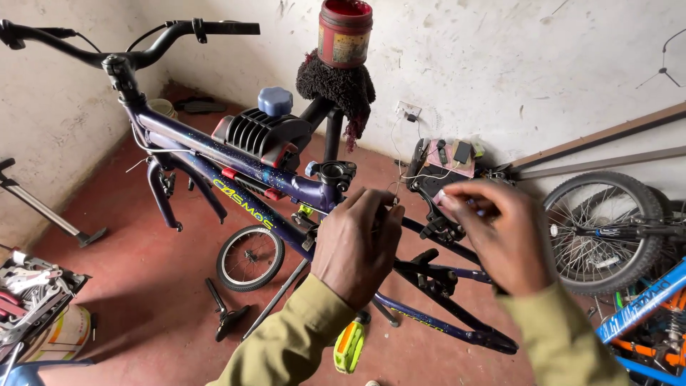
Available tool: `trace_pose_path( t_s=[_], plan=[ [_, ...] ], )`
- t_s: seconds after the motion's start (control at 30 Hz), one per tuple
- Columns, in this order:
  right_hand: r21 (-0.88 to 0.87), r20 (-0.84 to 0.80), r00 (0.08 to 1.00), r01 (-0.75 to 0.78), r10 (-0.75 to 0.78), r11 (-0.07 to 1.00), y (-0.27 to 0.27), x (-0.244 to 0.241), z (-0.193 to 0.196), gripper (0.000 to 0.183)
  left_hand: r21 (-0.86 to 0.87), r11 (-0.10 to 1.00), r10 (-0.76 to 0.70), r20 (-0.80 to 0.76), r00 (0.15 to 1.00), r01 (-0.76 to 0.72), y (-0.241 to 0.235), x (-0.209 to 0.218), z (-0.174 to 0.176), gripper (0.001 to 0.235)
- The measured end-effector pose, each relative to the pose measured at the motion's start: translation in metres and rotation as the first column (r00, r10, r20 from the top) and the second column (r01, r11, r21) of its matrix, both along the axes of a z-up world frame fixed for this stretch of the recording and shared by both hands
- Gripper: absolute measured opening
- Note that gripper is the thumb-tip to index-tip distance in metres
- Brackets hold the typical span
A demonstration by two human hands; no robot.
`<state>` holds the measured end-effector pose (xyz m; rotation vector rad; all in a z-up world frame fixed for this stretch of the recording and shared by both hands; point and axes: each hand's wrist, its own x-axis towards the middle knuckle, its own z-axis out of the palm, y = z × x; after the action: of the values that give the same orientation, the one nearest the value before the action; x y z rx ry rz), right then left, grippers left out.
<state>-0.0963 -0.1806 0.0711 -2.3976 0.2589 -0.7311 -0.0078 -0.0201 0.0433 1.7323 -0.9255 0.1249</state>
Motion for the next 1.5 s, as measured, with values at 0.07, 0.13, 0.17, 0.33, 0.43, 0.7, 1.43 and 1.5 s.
trace_pose_path(
  t_s=[0.07,0.13,0.17,0.33,0.43,0.7,1.43,1.5],
  plan=[
    [0.005,-0.059,0.998,-0.005,0.005,1.0,-0.01,0.018,-0.004,0.02,0.014,0.999,0.04,0.025,0.999,-0.041,-0.009,0.004,-0.006,0.017],
    [0.012,-0.116,0.993,-0.011,0.013,1.0,-0.016,0.032,-0.008,0.022,0.029,0.996,0.082,0.051,0.995,-0.084,-0.015,0.006,-0.005,0.014],
    [-0.002,-0.15,0.988,-0.019,0.018,1.0,-0.017,0.038,-0.01,0.022,0.061,0.995,0.083,0.022,0.996,-0.084,-0.016,0.007,-0.002,0.016],
    [-0.079,-0.19,0.981,-0.042,0.026,0.996,-0.023,0.049,-0.019,0.018,0.129,0.989,0.079,-0.07,0.994,-0.069,-0.021,0.011,0.0,0.016],
    [-0.033,-0.15,0.989,-0.006,0.001,0.999,-0.018,0.049,-0.016,0.018,0.015,0.997,0.073,-0.165,0.984,-0.071,-0.018,0.015,0.012,0.018],
    [0.034,-0.121,0.991,-0.06,0.064,0.998,0.003,0.041,-0.002,0.012,0.205,0.979,0.056,-0.322,0.945,0.012,-0.021,0.018,0.006,0.03],
    [-0.113,0.023,0.999,0.041,-0.039,0.993,0.012,0.031,-0.021,0.007,0.327,0.935,0.139,0.027,0.99,-0.14,-0.037,0.001,-0.016,0.016],
    [-0.096,0.022,0.999,0.036,-0.034,0.995,0.012,0.031,-0.021,0.005,0.303,0.943,0.129,0.055,0.99,-0.139,-0.04,-0.001,-0.017,0.016]
  ],
)
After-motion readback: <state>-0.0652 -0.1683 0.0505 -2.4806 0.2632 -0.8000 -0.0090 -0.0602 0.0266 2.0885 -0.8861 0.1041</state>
